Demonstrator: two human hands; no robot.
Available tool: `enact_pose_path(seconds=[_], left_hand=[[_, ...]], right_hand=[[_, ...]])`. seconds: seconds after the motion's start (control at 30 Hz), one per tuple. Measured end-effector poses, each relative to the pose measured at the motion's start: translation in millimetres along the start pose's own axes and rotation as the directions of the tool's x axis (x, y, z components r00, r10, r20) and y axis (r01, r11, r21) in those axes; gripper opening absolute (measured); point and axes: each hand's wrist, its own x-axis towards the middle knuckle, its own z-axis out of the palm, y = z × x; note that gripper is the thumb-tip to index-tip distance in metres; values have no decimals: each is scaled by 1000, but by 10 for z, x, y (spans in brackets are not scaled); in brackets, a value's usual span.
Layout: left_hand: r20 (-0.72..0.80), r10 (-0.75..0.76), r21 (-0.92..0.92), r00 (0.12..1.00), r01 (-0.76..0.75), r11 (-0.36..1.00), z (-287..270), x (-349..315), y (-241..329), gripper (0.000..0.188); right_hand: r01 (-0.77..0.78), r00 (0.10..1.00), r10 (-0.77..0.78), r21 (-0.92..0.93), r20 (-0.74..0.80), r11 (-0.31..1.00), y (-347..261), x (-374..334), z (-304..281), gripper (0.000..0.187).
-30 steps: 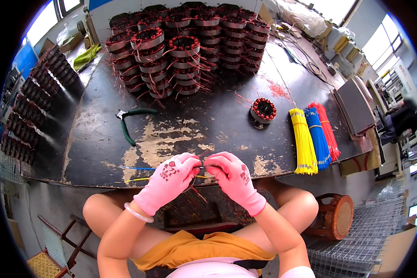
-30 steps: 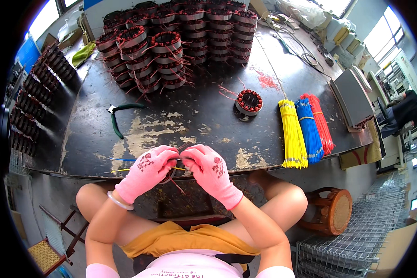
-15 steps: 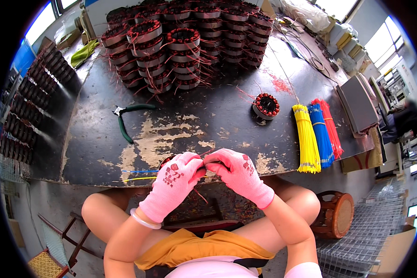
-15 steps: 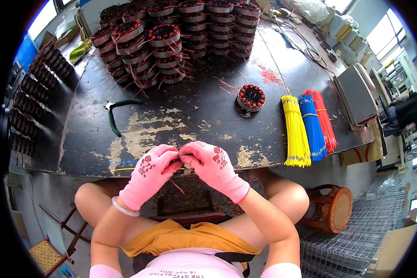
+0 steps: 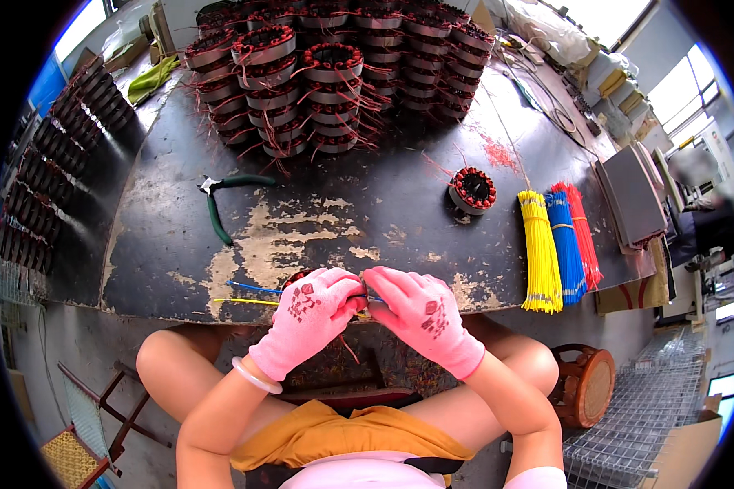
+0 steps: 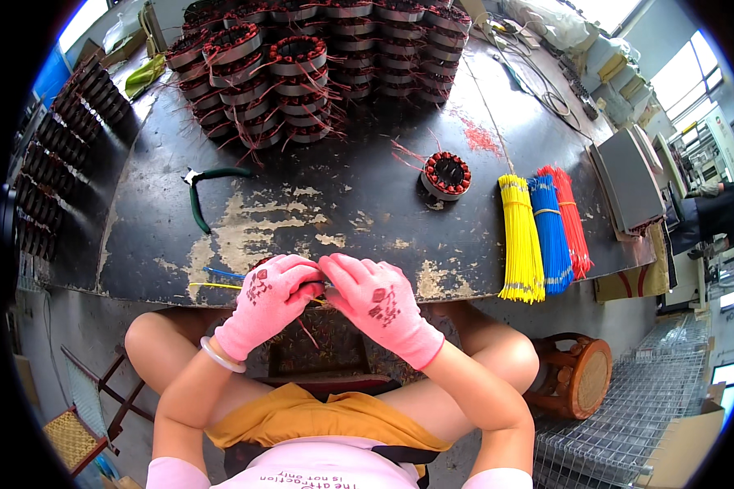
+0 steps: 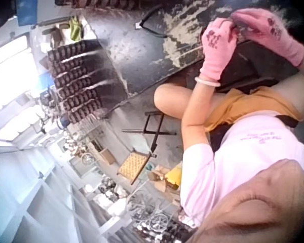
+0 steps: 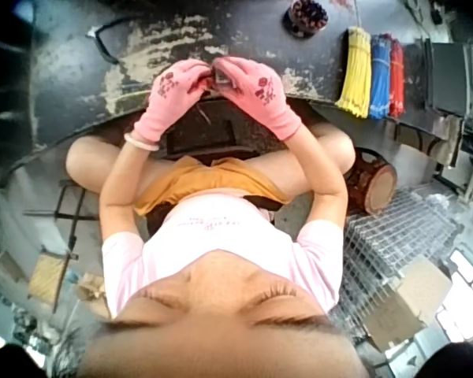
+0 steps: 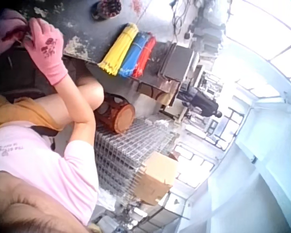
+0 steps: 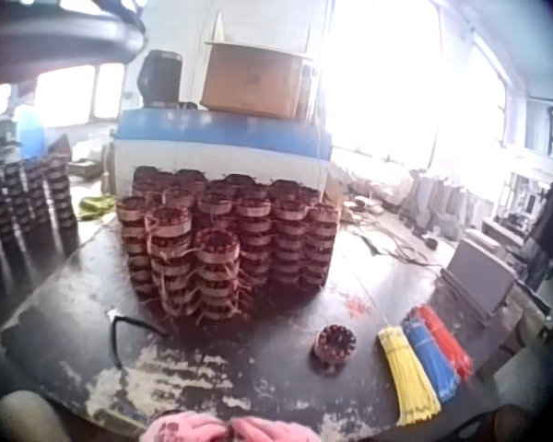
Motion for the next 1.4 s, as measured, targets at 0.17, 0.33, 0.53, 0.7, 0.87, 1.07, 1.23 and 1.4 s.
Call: enact_pose_path(seconds=[0.17,0.33,0.53,0.7,0.87,1.07,1.23,1.4], left_hand=[[16,-13,1,1000,13,1000,-4,-3,-27,15],[29,10,23,1000,-11,1000,7,4,-37,15],[22,40,24,999,-40,999,5,-1,-43,13],[8,16,-19,1000,-16,1000,7,-13,-75,11],[3,21,-20,1000,-21,1000,26,-3,-73,12],[14,27,-30,1000,-27,999,3,11,-70,12],[17,-19,-47,1000,19,999,14,-9,-49,12],[46,16,-15,999,-15,1000,-4,8,-48,12]], right_hand=[[167,986,-157,-200,65,966,72,32,32,45],[237,967,-216,-163,139,958,171,90,11,33],[-833,544,210,553,812,22,229,88,85,16],[-318,914,185,357,360,878,125,158,-130,20],[137,990,-140,162,9,977,218,28,128,20],[-761,649,464,524,603,383,159,176,-1,26],[-30,999,31,19,-40,999,74,-3,-26,46],[-705,700,411,470,584,532,48,62,29,21]])
